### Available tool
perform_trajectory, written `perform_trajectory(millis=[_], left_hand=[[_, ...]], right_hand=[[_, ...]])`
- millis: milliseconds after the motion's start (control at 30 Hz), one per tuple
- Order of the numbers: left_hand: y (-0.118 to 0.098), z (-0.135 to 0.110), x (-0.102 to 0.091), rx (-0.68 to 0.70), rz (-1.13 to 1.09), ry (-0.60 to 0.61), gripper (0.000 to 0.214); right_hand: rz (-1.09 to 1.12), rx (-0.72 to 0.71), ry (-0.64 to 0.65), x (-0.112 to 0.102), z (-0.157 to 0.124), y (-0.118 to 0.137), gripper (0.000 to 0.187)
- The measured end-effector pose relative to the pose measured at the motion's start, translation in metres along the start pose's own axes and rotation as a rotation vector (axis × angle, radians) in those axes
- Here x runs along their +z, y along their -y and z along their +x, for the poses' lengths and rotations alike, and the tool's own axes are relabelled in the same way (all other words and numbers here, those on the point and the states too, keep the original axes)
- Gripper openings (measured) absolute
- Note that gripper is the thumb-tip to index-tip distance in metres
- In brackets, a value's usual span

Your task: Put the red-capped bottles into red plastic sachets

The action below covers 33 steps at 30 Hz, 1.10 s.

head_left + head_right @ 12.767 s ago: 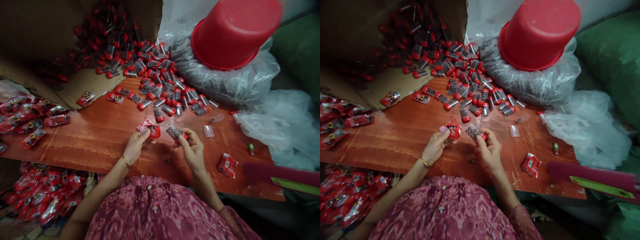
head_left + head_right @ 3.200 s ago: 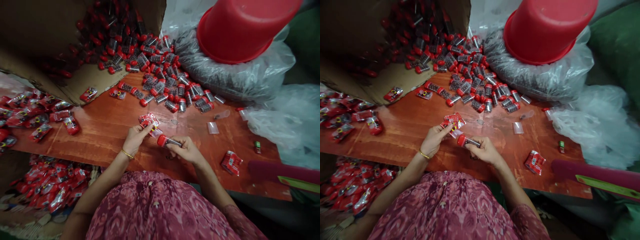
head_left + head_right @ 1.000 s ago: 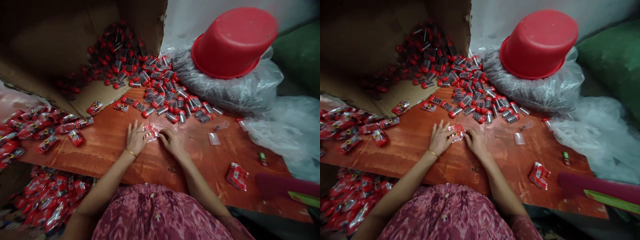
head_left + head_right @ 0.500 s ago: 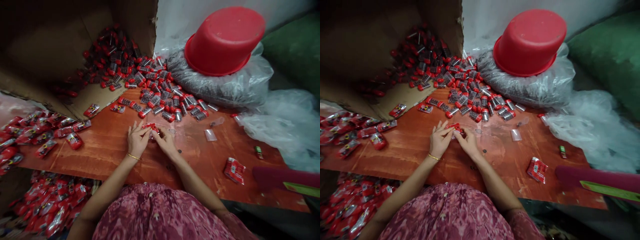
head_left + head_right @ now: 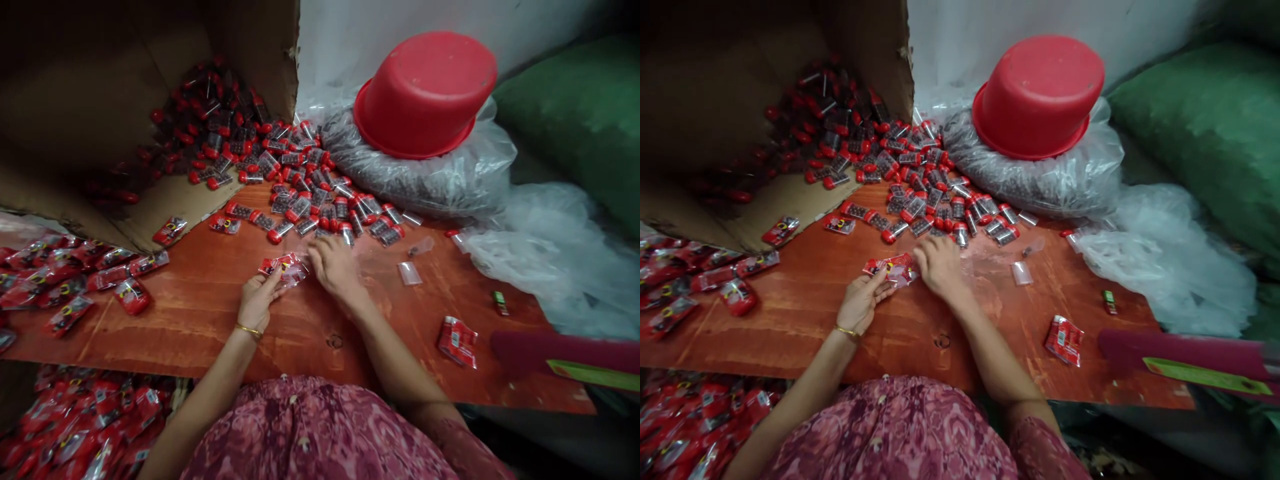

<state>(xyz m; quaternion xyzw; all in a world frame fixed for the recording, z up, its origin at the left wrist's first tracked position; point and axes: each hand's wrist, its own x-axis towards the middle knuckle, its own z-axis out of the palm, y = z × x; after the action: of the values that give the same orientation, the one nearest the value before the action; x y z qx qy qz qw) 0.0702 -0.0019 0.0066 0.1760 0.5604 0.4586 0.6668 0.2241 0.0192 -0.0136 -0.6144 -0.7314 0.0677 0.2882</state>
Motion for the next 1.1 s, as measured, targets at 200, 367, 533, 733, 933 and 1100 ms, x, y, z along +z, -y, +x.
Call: perform_trajectory(millis=[200,367,533,733,933,1100], left_hand=[[0.0,0.001,-0.006,-0.038,-0.004,-0.006,0.044],[0.0,0.001,-0.005,-0.04,0.032,0.017,0.043],[0.003,-0.002,0.003,-0.058,0.034,0.067,0.041],[0.003,-0.006,0.003,-0.115,0.002,0.094,0.034],[0.0,-0.006,0.001,-0.189,-0.04,0.103,0.025],[0.001,-0.01,0.002,-0.198,-0.032,0.165,0.028]], right_hand=[[-0.27,-0.044,0.172,-0.009,-0.006,-0.052,0.036],[-0.197,0.001,0.09,-0.03,-0.053,-0.061,0.032],[-0.273,0.655,0.175,-0.032,-0.054,-0.025,0.047],[-0.406,0.557,0.238,-0.016,-0.039,0.006,0.059],[-0.507,0.306,0.243,-0.017,-0.056,-0.017,0.032],[-0.065,0.27,0.184,-0.035,-0.066,-0.02,0.025]])
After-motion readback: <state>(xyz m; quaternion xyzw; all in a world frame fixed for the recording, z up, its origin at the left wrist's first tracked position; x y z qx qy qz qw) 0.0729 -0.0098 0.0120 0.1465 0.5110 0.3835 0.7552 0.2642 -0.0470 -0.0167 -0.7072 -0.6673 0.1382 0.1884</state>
